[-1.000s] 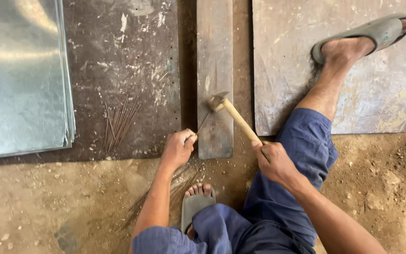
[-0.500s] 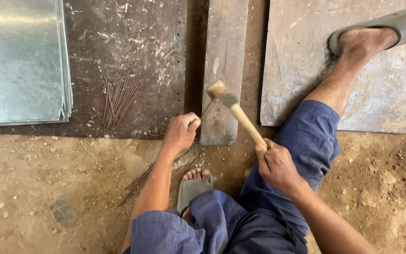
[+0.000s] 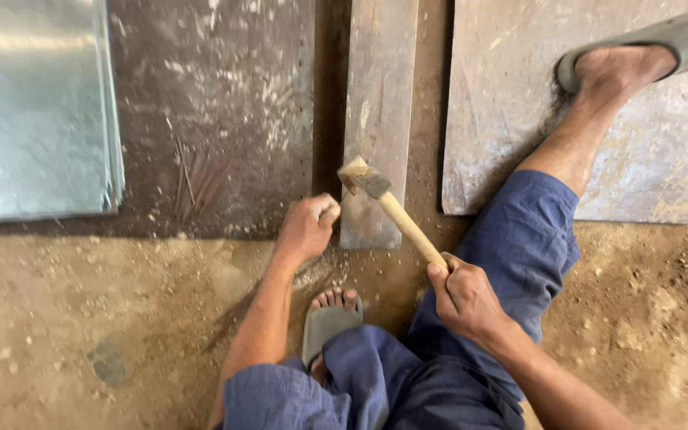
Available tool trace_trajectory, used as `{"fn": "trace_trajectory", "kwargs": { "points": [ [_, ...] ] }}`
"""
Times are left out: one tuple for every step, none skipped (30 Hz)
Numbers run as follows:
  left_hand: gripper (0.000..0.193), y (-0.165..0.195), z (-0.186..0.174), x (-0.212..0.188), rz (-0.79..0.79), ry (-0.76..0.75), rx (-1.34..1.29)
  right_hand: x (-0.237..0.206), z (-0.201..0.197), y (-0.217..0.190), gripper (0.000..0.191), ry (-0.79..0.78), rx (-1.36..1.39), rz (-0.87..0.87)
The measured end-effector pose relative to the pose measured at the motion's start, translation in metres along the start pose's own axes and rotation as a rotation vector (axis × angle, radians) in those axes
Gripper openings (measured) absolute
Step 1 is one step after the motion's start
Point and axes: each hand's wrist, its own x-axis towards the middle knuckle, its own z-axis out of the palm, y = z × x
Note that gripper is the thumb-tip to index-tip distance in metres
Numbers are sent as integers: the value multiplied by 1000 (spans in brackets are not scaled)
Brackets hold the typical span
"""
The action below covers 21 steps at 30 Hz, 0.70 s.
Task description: The person sits on the ground and hammers the tips of thin metal nails against a flat metal plate to point them, holding each nail in one hand and striking it with a hammer in the other, then sets finished nails aside and picks up the next one.
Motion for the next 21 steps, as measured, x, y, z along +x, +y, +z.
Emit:
{"fn": "trace_trajectory", "kwargs": {
  "points": [
    [17, 0, 0, 0, 1, 8, -20, 0, 0, 0, 29, -21, 19, 57],
    [17, -1, 1, 0, 17, 21, -26, -1, 1, 0, 26, -25, 46, 103],
    [17, -1, 1, 1, 46, 23, -31, -1, 0, 1, 29, -49, -38, 57],
    [18, -1, 2, 0, 41, 16, -22, 0, 1, 2, 37, -59, -122, 14],
    [19, -1, 2, 1, 43, 15, -10, 2, 1, 3, 47, -62, -207, -34],
    [20, -2, 2, 1, 36, 12, -1, 4, 1, 5, 48, -23, -148, -19],
    [21, -2, 3, 1, 18, 3, 7, 7, 0, 6, 48, 1, -92, -5],
    [22, -2, 3, 1, -22, -14, 9, 9, -2, 6, 49, 5, -33, 20],
    [23, -2, 3, 0, -66, -35, 5, 11, -4, 6, 46, 32, 8, -23],
    [22, -2, 3, -1, -46, -12, -2, 14, -6, 6, 44, 69, 49, -90],
    [22, -2, 3, -1, -23, 7, -1, 17, -9, 4, 42, 112, 96, -153],
    [22, -2, 3, -2, 6, 14, -4, 20, -12, 2, 46, 55, 40, -63],
    [22, -1, 3, -2, 44, 35, 11, 22, -15, 0, 51, 14, -13, 16],
    [22, 0, 3, -3, 86, 60, 27, 25, -18, -2, 56, -25, -64, 92],
    [22, 2, 3, -4, 122, 82, 38, 25, -20, -4, 56, 15, -26, 86],
    [22, 3, 2, -4, 139, 96, 46, 25, -22, -6, 56, 44, 10, 80],
    [22, 5, 2, -6, 138, 100, 44, 24, -23, -8, 57, 56, 44, 89],
    [22, 7, 2, -8, 120, 103, 33, 23, -24, -10, 49, 60, 82, 76],
    [21, 9, 2, -9, 50, 94, 16, 23, -25, -11, 42, 62, 118, 53],
    [20, 11, 2, -11, 0, 85, 13, 23, -25, -12, 37, 85, 165, 22],
    [19, 12, 1, -10, -26, 70, 21, 24, -26, -12, 43, 23, 99, 86]
  ]
}}
